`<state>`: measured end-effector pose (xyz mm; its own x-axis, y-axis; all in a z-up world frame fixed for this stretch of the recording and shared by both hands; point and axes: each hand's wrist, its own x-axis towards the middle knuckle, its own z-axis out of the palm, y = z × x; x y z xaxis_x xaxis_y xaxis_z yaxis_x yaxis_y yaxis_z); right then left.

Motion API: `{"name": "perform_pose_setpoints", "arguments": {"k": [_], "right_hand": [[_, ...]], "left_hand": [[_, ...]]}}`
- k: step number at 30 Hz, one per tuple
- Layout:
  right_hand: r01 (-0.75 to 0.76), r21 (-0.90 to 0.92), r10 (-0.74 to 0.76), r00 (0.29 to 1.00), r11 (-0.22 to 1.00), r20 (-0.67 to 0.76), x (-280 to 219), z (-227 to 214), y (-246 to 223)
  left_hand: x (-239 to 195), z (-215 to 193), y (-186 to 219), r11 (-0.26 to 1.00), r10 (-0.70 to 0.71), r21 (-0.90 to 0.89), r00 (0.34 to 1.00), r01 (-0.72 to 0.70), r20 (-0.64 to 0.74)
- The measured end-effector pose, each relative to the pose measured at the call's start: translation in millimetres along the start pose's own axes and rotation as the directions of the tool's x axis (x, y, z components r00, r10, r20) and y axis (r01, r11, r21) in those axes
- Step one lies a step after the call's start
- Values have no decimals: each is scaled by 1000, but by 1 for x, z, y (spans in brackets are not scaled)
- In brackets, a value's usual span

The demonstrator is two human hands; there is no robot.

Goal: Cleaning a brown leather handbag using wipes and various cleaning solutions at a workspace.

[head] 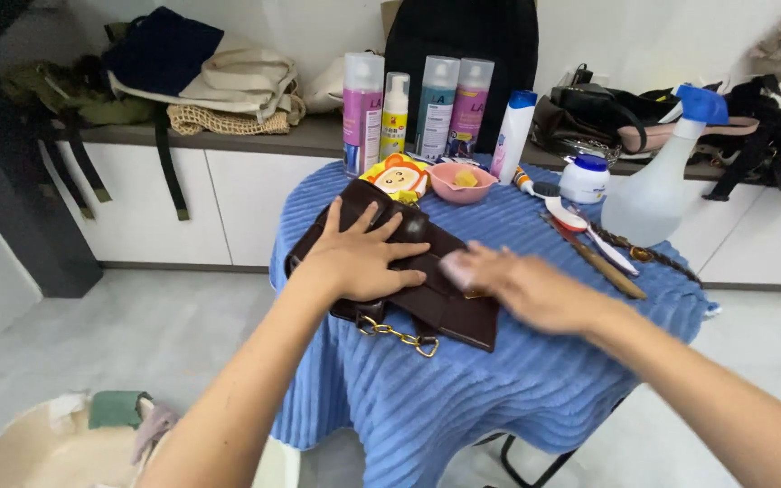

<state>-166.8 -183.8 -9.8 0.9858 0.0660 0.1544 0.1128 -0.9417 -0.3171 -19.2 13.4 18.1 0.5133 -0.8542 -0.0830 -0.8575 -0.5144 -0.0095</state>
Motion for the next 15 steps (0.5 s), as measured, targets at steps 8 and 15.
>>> {"name": "perform_pose_setpoints", "arguments": {"k": [8,15], "right_hand": [[-226,817,654,722,531,-225,24,-22,16],[-213,967,499,859,141,117,52,6,33]], "left_hand": [[-3,0,-7,992,43,-113,999,-46,-33],[-15,-15,-20,758,118,-638,991,-135,-70]]}}
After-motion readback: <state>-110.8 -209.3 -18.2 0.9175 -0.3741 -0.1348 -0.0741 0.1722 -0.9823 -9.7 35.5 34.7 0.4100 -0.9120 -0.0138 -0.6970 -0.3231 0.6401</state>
